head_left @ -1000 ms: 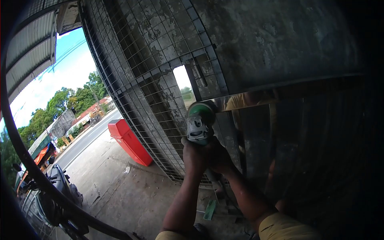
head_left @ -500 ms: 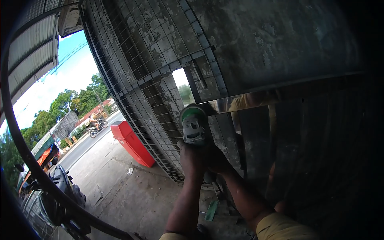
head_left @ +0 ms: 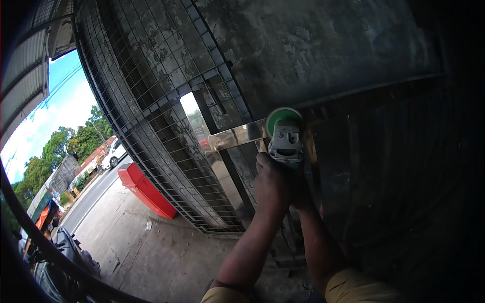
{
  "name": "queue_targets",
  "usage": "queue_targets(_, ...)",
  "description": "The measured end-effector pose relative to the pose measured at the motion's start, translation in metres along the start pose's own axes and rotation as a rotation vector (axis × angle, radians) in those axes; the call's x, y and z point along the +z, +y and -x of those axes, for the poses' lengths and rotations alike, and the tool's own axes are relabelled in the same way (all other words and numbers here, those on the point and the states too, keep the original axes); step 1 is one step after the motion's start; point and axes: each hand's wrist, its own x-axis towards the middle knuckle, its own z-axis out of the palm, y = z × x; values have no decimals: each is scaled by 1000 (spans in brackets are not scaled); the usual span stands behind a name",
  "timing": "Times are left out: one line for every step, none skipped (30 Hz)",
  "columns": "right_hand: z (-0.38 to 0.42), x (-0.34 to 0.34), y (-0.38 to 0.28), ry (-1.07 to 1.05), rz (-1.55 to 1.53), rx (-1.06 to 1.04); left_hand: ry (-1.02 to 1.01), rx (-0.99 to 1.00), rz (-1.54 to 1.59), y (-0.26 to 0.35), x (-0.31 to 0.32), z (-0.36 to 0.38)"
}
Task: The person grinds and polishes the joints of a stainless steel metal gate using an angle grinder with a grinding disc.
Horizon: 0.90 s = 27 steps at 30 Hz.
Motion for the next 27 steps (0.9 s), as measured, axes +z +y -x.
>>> queue_targets(0,-14,2,55,-19,-2,12,55,-16,9,10,4)
queue_targets(-1,-25,2,79,-40,-28,29,109,-34,17,21,8)
queue_targets(-1,-35,2,96,-56,-61,50,161,-51,24,30,11)
queue_targets(0,-45,-1,94,-73,-115,79,206,-62,29,39,14)
queue_targets(0,-51,-4,82,-88,-168,84,196,-52,30,40,15)
queue_targets(0,-54,-7,57,-91,-213,86,183,-45,31,42,15)
queue_targets(-1,-53,-8,27,-97,-254,85,170,-42,32,43,16)
queue_targets(-5,-46,-8,-20,-83,-280,74,105,-25,32,38,15)
queue_targets(-7,-41,-4,-62,-53,-273,58,42,-13,30,25,14)
queue_targets(-10,-32,2,-111,-7,-232,40,-22,-4,25,14,12)
queue_targets(-11,-21,14,-177,77,-146,54,-62,-20,16,7,10)
queue_targets(-12,-11,25,-250,169,-64,70,-104,-37,4,0,10)
queue_targets(-12,4,32,-324,256,18,89,-146,-54,-9,-6,9)
queue_targets(-11,19,32,-305,213,-103,119,-178,-42,-21,-11,8)
queue_targets(-10,36,31,-286,168,-223,151,-209,-30,-35,-16,8)
queue_targets(-9,50,31,-311,139,-266,184,-239,-20,-47,-21,7)
queue_targets(-9,63,31,-338,109,-308,204,-265,-24,-58,-26,6)
queue_targets(-8,74,33,-414,101,-271,224,-292,-26,-68,-30,4)
queue_targets(-8,80,34,-491,96,-235,244,-321,-25,-72,-33,4)
queue_targets(-8,82,32,-495,84,-222,264,-350,-23,-76,-36,3)
queue_targets(-7,82,28,-502,76,-209,253,-344,-18,-76,-37,4)
queue_targets(-6,81,24,-510,70,-195,243,-339,-11,-75,-37,4)
queue_targets(-4,77,24,-460,112,-158,232,-336,-3,-73,-36,5)
queue_targets(-3,67,27,-413,156,-121,240,-302,-2,-66,-32,7)
queue_targets(-1,59,29,-370,201,-87,252,-271,-1,-57,-26,9)
queue_targets(-1,49,27,-299,160,-98,188,-244,0,-49,-21,10)
queue_targets(-2,39,25,-229,120,-112,124,-220,7,-40,-17,11)
